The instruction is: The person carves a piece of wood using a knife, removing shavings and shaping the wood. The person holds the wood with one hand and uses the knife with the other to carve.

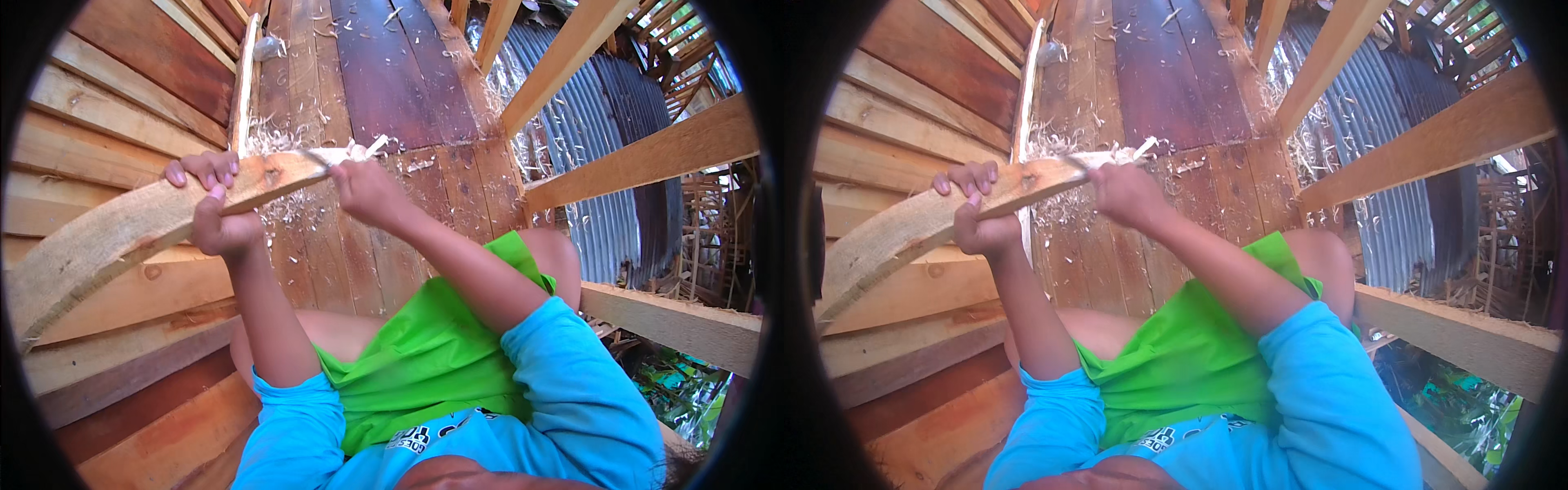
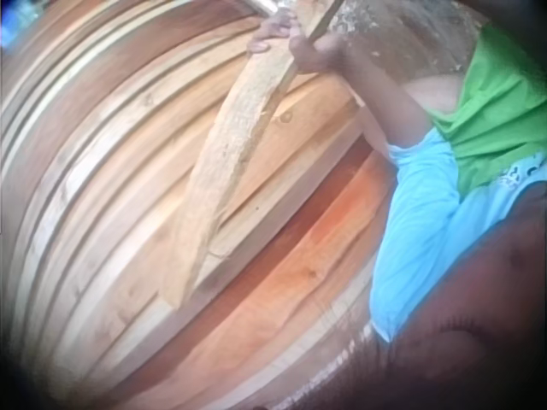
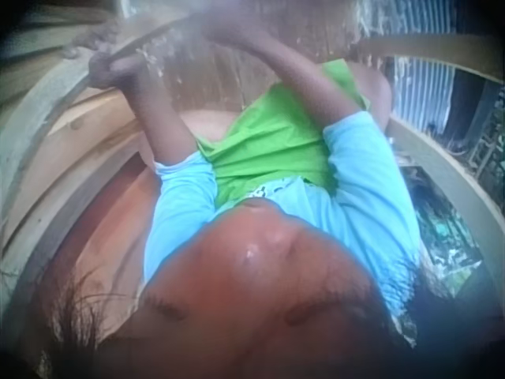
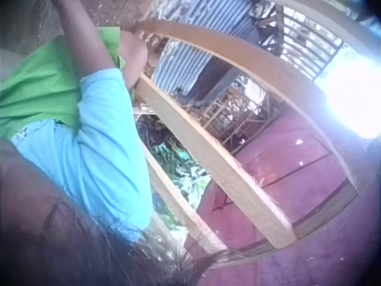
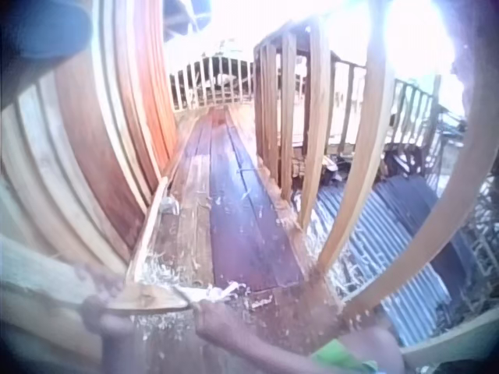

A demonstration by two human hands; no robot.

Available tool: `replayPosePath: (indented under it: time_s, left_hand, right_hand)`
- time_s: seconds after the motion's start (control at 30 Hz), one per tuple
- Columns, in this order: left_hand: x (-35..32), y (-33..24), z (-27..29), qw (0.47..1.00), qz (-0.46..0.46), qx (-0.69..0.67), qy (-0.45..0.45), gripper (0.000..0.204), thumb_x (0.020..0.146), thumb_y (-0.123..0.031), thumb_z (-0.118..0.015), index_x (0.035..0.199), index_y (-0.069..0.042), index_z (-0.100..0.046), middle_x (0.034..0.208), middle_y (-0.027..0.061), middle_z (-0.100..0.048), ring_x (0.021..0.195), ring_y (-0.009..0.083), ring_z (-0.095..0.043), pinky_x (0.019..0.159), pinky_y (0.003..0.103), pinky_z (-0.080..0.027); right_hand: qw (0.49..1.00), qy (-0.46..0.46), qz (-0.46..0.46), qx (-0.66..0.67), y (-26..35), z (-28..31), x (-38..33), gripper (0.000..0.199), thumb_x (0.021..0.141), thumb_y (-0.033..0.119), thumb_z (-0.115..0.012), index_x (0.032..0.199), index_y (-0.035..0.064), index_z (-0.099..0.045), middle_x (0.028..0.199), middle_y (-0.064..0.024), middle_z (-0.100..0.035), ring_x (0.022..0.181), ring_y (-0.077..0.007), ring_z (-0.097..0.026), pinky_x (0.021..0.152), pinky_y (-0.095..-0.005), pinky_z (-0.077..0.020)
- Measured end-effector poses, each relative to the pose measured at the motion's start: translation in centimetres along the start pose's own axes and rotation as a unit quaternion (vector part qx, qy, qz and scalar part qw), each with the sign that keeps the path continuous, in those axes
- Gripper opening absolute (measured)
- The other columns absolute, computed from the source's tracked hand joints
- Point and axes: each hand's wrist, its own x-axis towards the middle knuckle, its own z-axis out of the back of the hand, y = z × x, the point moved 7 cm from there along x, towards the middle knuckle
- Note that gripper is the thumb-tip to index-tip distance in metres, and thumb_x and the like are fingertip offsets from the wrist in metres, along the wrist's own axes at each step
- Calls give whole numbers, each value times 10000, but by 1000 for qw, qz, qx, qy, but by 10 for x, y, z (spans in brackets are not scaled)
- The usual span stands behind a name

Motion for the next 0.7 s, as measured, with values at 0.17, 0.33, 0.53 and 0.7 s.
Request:
replayPosePath:
  time_s: [0.17, 0.33, 0.53, 0.7]
  left_hand:
    - [6, 1, 2, 999, -10, -11, 28, 413, 583, -43, -485, 956, -170, -364, 728, 21, -363, 689, 149, -395, 738, 339, -372]
    - [-1, 6, -25, 999, 9, -8, 36, 418, 586, -40, -481, 962, -171, -358, 739, 25, -368, 695, 156, -396, 740, 338, -363]
    - [-2, 1, -20, 1000, 2, 23, 20, 409, 605, -30, -484, 968, -169, -357, 738, 25, -375, 701, 154, -392, 752, 339, -369]
    - [1, 1, 23, 999, 12, -25, -24, 388, 610, -27, -491, 952, -170, -378, 740, 20, -373, 700, 153, -399, 755, 337, -380]
  right_hand:
    - [995, 57, -66, -38, -10, -6, 3, 381, 970, 236, -355, 946, -8, -647, 891, -262, -654, 820, -415, -646, 771, -509, -513]
    - [992, 55, -92, -59, -79, -16, 10, 455, 991, 282, -356, 918, -68, -637, 844, -293, -640, 816, -447, -624, 763, -515, -489]
    - [994, 43, -34, 98, -10, 0, 4, 511, 1012, 325, -329, 891, -73, -626, 795, -277, -638, 779, -428, -633, 741, -507, -488]
    - [1000, 16, -24, 7, -15, -11, 3, 466, 982, 314, -365, 913, -44, -655, 884, -271, -657, 851, -427, -641, 801, -509, -496]
